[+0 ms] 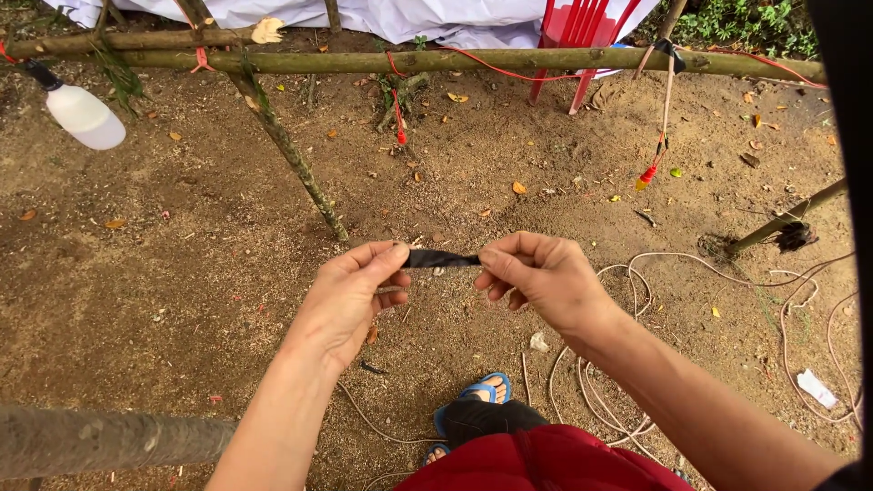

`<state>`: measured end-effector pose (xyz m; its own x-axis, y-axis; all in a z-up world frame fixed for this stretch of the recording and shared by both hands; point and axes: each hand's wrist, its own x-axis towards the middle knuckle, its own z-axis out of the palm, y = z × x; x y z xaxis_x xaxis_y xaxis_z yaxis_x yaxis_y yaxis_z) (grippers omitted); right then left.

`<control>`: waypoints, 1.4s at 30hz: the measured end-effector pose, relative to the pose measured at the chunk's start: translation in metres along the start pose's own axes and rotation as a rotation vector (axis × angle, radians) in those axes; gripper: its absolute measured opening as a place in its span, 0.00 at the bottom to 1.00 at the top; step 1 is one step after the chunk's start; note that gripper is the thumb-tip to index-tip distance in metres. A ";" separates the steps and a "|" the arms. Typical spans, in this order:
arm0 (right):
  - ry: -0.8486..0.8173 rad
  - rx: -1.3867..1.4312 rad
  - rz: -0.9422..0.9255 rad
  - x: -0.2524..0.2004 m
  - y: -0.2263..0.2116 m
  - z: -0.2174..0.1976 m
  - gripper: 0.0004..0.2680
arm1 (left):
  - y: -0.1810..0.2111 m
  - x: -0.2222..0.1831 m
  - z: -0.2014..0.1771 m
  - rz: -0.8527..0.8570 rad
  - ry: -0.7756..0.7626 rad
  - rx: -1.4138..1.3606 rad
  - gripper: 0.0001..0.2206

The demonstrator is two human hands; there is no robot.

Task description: Securing electrical wires to a wooden branch using black electrical tape

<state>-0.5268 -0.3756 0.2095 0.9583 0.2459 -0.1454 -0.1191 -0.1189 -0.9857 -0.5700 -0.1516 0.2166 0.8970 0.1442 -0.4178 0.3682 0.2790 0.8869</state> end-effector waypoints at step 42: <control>-0.064 0.108 -0.107 0.029 -0.055 0.024 0.13 | 0.016 0.021 0.019 0.447 -0.116 -0.045 0.10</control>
